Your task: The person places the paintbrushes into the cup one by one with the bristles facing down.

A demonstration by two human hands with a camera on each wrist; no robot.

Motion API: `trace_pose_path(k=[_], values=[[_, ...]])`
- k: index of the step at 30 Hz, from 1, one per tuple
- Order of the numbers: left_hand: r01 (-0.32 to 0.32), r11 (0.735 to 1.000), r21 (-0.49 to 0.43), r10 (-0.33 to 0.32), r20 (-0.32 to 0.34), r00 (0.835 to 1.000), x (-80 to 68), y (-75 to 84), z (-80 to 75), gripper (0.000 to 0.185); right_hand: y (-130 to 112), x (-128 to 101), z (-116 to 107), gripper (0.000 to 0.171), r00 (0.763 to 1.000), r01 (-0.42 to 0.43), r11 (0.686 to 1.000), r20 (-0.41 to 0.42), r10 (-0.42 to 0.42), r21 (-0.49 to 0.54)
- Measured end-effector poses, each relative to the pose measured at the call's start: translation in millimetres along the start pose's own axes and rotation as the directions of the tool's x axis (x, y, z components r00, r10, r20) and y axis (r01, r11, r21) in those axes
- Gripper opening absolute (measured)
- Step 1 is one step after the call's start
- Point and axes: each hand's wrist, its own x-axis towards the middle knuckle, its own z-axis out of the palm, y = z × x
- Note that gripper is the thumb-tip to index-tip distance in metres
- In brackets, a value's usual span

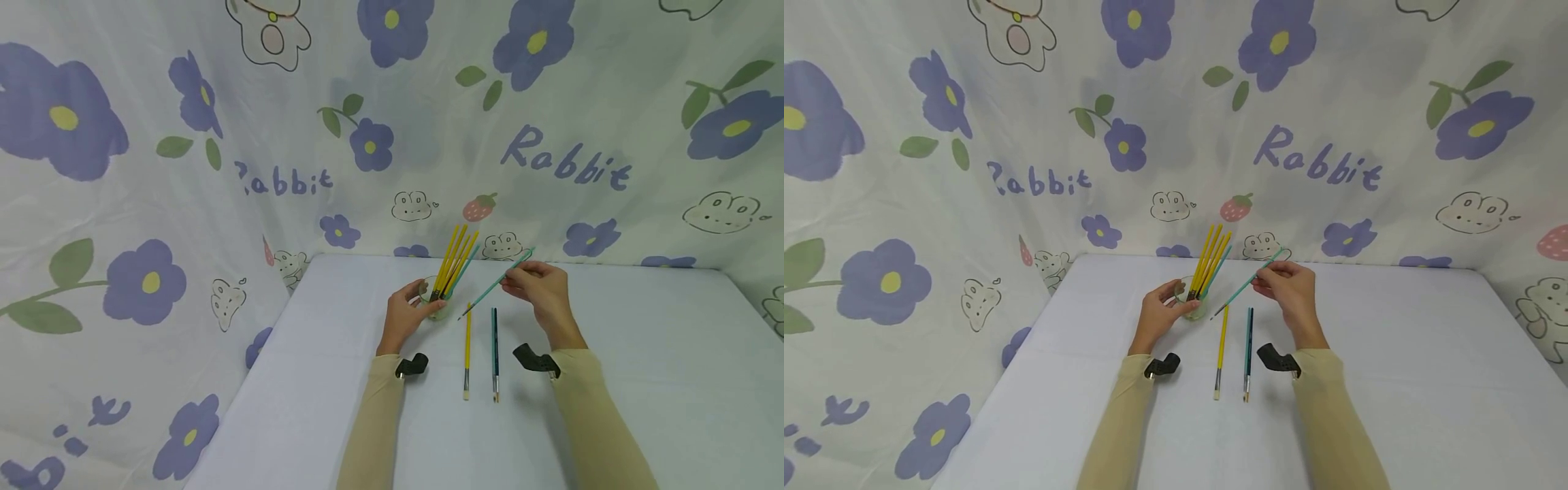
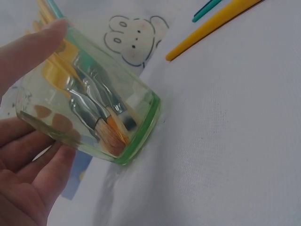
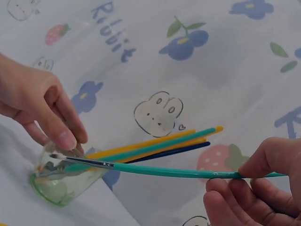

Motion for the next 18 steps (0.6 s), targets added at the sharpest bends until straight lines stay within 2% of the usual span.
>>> trace_pose_path(k=[13, 18], values=[[-0.002, 1.0, 0.003, 0.002, 0.005, 1.0, 0.1, 1.2, -0.5, 0.082, -4.5, 8.0, 27.6, 0.014, 0.997, 0.071, 0.995, 0.002, -0.072, 0.072], [-0.006, 1.0, -0.007, 0.006, 0.004, 1.0, 0.2, 0.6, -1.0, 0.079, -4.0, 9.8, 38.4, 0.022, 0.996, 0.088, 0.996, -0.025, -0.087, 0.033]])
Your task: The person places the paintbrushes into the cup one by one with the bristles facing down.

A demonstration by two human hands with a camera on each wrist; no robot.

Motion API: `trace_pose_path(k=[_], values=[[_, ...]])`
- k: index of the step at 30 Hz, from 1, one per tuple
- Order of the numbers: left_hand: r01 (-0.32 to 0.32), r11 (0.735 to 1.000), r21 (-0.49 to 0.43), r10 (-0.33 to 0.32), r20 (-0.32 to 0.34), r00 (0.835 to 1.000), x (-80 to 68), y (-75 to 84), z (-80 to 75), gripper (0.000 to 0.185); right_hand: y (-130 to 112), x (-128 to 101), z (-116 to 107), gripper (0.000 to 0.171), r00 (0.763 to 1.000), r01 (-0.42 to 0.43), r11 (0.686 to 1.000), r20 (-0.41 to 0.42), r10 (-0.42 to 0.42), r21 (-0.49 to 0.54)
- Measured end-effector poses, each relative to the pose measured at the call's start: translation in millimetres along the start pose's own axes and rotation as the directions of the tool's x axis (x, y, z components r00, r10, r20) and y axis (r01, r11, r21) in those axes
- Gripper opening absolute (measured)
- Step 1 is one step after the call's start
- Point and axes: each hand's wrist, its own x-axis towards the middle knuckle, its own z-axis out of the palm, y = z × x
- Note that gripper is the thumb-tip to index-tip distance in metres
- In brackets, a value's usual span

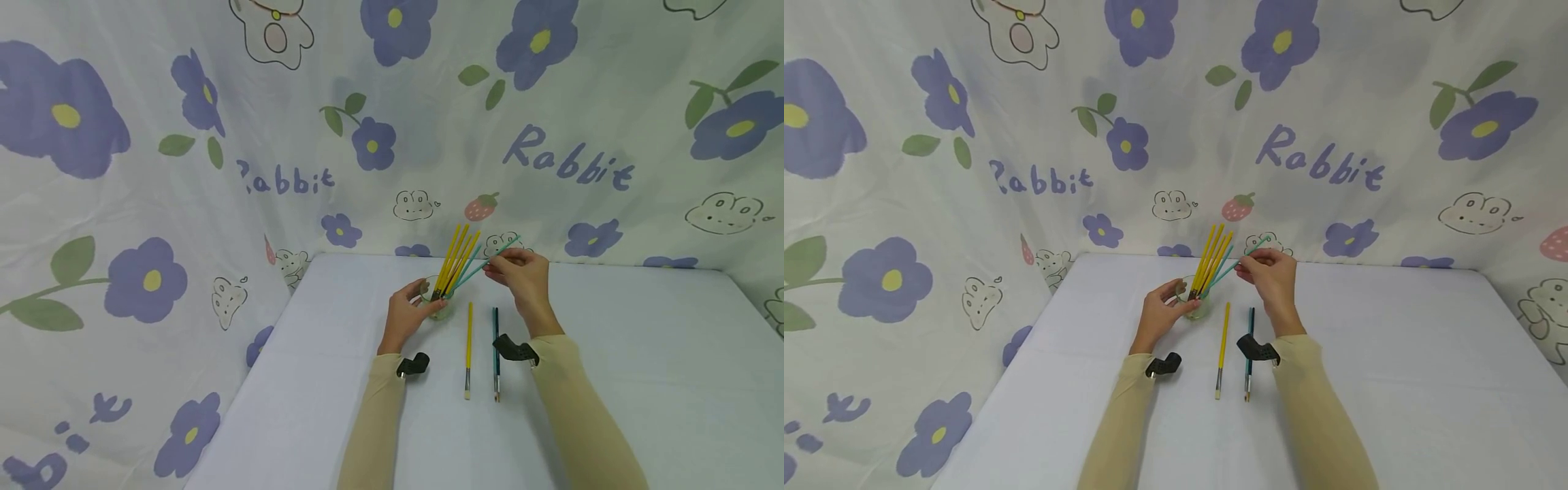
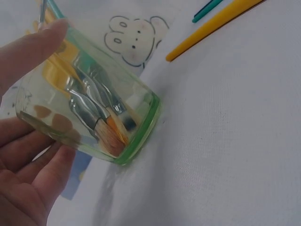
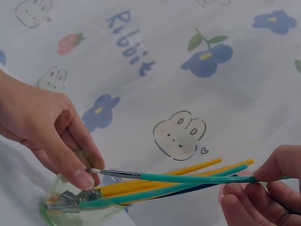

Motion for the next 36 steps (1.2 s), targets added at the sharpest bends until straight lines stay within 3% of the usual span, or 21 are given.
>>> trace_pose_path(k=[4, 9, 36], values=[[-0.003, 1.0, 0.002, 0.003, 0.0, 1.0, -0.3, 0.6, 0.1, 0.08, 0.9, 0.3, 6.1, 0.023, 1.0, 0.008, 0.999, -0.022, -0.008, -0.041], [-0.011, 1.0, 0.009, 0.011, 0.001, 1.0, -0.2, 1.8, 0.6, 0.081, 2.2, 1.3, 10.8, 0.017, 0.999, 0.029, 1.0, -0.046, -0.03, -0.005], [0.009, 1.0, -0.008, -0.009, -0.005, 1.0, -1.1, 3.1, 0.7, 0.079, 28.7, -5.5, 36.3, 0.021, 1.0, 0.023, 0.993, 0.02, -0.021, -0.114]])
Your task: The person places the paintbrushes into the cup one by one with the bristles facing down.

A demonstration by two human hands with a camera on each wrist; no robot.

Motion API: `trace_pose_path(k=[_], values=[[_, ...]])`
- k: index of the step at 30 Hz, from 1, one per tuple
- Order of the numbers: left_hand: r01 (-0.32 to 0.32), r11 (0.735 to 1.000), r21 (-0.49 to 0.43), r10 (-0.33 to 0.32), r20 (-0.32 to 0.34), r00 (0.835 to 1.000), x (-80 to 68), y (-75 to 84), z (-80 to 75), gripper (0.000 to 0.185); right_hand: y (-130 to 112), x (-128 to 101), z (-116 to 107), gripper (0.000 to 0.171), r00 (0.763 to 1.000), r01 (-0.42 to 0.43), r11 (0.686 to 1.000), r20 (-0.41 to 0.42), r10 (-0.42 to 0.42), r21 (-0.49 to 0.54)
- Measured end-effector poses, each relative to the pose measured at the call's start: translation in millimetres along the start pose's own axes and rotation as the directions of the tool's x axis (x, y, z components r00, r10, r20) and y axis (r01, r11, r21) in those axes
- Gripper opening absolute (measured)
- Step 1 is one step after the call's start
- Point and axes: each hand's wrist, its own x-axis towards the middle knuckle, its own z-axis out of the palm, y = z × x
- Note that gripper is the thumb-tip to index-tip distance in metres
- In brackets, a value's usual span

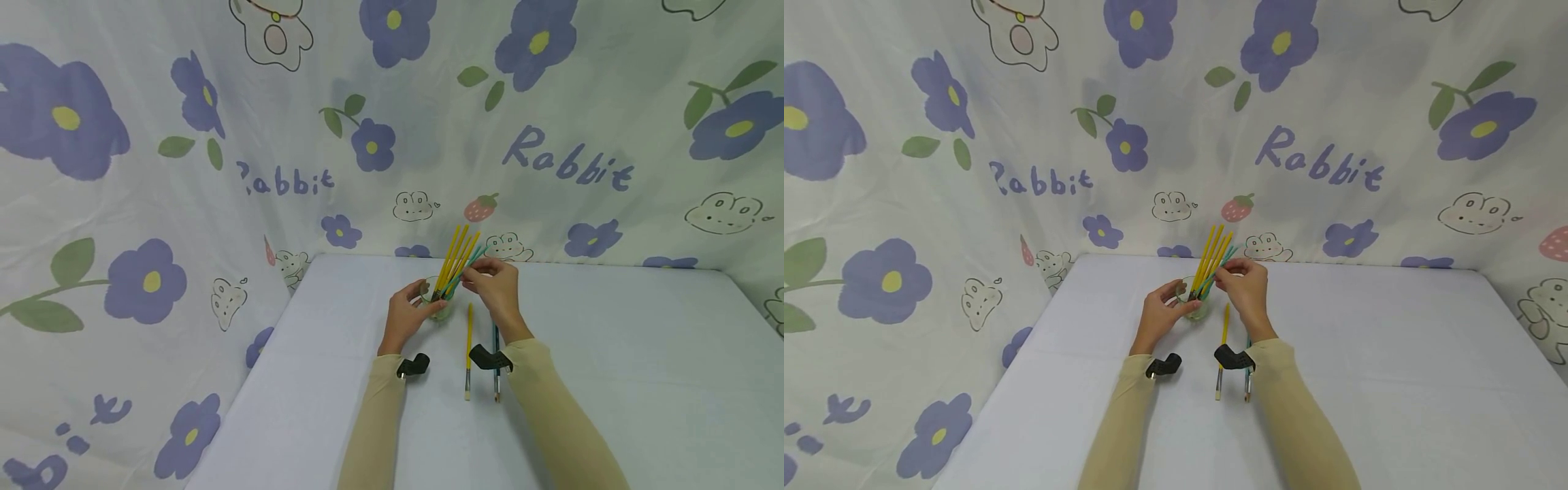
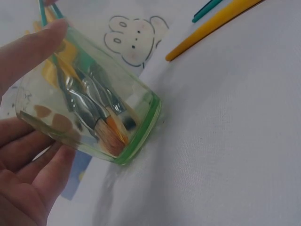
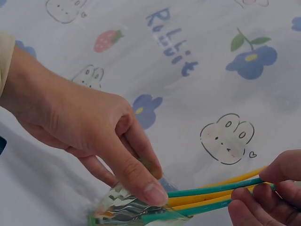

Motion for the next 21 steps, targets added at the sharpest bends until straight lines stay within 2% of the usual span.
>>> trace_pose_path(k=[11, 21], values=[[0.007, 1.0, -0.003, -0.007, -0.001, 1.0, -0.4, 0.2, 0.6, 0.078, 0.0, -4.0, -4.5, 0.017, 1.0, 0.03, 0.999, -0.001, -0.03, -0.042], [0.003, 1.0, 0.013, -0.003, -0.005, 1.0, 0.3, -1.2, 0.7, 0.079, -5.1, -5.3, -28.8, 0.018, 0.997, 0.039, 0.999, -0.06, -0.039, -0.012]])
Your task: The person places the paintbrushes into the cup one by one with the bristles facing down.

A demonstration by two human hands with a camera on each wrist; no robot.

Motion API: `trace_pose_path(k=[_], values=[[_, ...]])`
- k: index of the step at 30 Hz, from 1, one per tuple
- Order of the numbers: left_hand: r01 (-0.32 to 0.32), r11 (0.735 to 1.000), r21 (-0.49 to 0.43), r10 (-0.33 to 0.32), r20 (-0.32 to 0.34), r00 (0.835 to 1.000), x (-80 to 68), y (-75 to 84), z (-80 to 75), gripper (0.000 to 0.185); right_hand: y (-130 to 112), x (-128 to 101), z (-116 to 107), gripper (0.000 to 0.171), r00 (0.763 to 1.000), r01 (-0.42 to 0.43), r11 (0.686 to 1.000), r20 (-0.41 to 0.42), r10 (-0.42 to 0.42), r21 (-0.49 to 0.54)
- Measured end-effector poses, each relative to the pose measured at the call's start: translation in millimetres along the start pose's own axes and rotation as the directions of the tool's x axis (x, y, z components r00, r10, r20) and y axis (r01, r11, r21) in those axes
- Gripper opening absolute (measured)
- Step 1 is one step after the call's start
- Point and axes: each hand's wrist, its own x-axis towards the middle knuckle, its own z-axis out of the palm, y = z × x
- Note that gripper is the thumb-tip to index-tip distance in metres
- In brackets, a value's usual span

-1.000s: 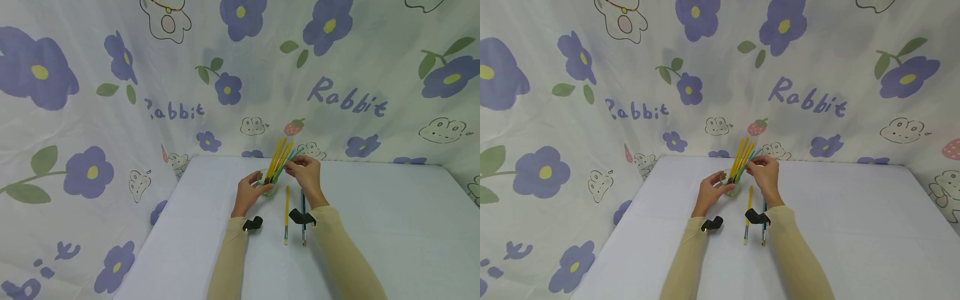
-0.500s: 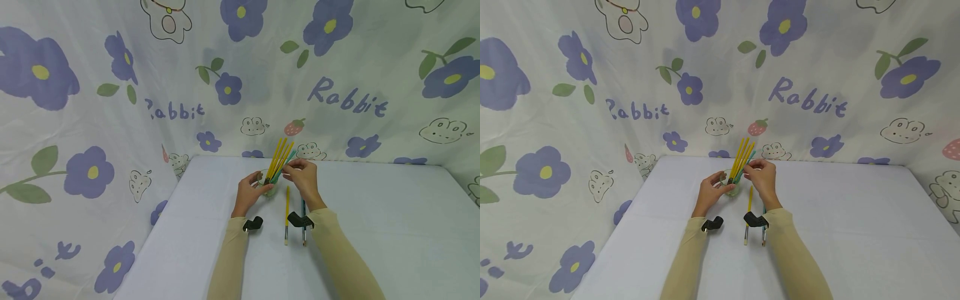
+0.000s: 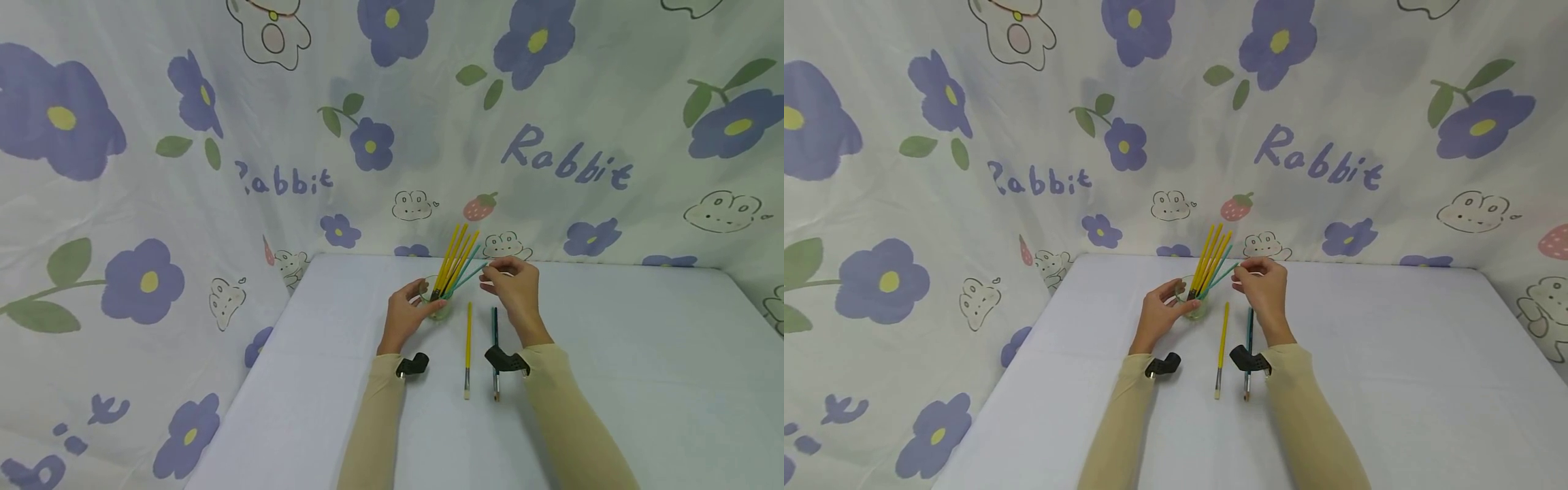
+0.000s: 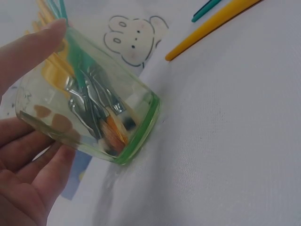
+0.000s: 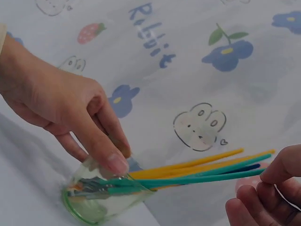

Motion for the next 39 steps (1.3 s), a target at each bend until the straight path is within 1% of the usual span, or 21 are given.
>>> trace_pose_path(k=[3, 8, 14, 20, 23, 29, 34, 39], values=[[-0.006, 1.0, -0.001, 0.006, 0.003, 1.0, -0.2, 0.6, -0.3, 0.079, -0.4, 0.7, -8.1, 0.016, 1.0, 0.0, 1.0, -0.025, 0.0, 0.012], [-0.008, 1.0, -0.004, 0.008, 0.009, 1.0, -0.1, 0.4, 0.1, 0.08, 2.7, 1.8, -20.6, 0.014, 0.999, -0.006, 1.0, -0.051, 0.005, -0.013], [-0.004, 1.0, -0.011, 0.004, 0.012, 1.0, 0.9, -0.3, 0.6, 0.078, 12.0, 0.3, -35.1, 0.019, 0.998, -0.052, 0.994, -0.049, 0.047, -0.099], [-0.008, 1.0, -0.007, 0.008, 0.012, 1.0, 1.4, -0.5, 1.1, 0.079, 24.6, -4.4, -45.7, 0.023, 0.994, -0.107, 0.977, -0.024, 0.104, -0.182], [-0.007, 1.0, -0.006, 0.007, 0.012, 1.0, 1.0, -0.2, 1.1, 0.08, 31.3, -6.1, -48.1, 0.024, 0.992, -0.124, 0.966, 0.0, 0.128, -0.227], [-0.007, 1.0, 0.007, 0.006, 0.005, 1.0, -0.4, -0.3, 1.1, 0.079, 44.2, -8.0, -50.9, 0.026, 0.987, -0.124, 0.937, 0.057, 0.151, -0.325], [-0.009, 1.0, 0.016, 0.009, 0.004, 1.0, -0.1, -1.1, 1.8, 0.078, 51.4, -7.7, -52.0, 0.03, 0.982, -0.105, 0.899, 0.097, 0.161, -0.426], [-0.019, 1.0, 0.018, 0.019, 0.001, 1.0, 1.1, -1.2, 1.5, 0.078, 55.2, -7.7, -50.5, 0.028, 0.972, -0.105, 0.862, 0.132, 0.194, -0.496]])
